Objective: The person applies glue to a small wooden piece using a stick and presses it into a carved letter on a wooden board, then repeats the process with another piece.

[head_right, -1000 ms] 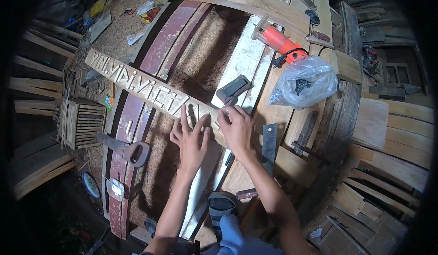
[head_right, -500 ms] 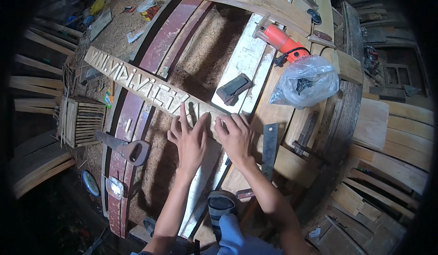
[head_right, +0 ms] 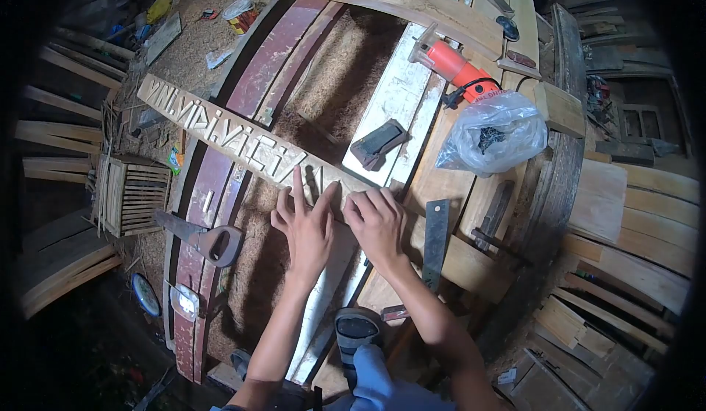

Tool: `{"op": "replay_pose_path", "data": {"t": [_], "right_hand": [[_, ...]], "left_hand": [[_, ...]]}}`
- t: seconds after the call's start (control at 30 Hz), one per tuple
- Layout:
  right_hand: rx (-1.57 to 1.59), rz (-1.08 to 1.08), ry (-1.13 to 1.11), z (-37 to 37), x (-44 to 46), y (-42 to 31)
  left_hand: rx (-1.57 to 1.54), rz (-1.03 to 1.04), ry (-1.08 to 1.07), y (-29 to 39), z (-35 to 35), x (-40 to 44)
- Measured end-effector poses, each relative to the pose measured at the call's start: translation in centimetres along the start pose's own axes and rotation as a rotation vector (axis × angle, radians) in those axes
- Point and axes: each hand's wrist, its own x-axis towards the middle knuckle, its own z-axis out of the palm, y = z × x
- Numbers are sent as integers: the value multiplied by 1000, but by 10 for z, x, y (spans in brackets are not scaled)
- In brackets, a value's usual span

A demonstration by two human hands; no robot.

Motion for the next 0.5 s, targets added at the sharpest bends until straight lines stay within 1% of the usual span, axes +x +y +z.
{"op": "replay_pose_path", "data": {"t": [0.17, 0.23, 0.5], "right_hand": [[0, -31, -127, -4, -2, -5], [-6, -28, -112, -4, -1, -5], [30, -38, -46, -8, 3, 0]], "left_hand": [[-28, -2, -1, -2, -1, 0], [4, 29, -6, -4, 0, 0], [27, 32, 0, -4, -1, 0]]}}
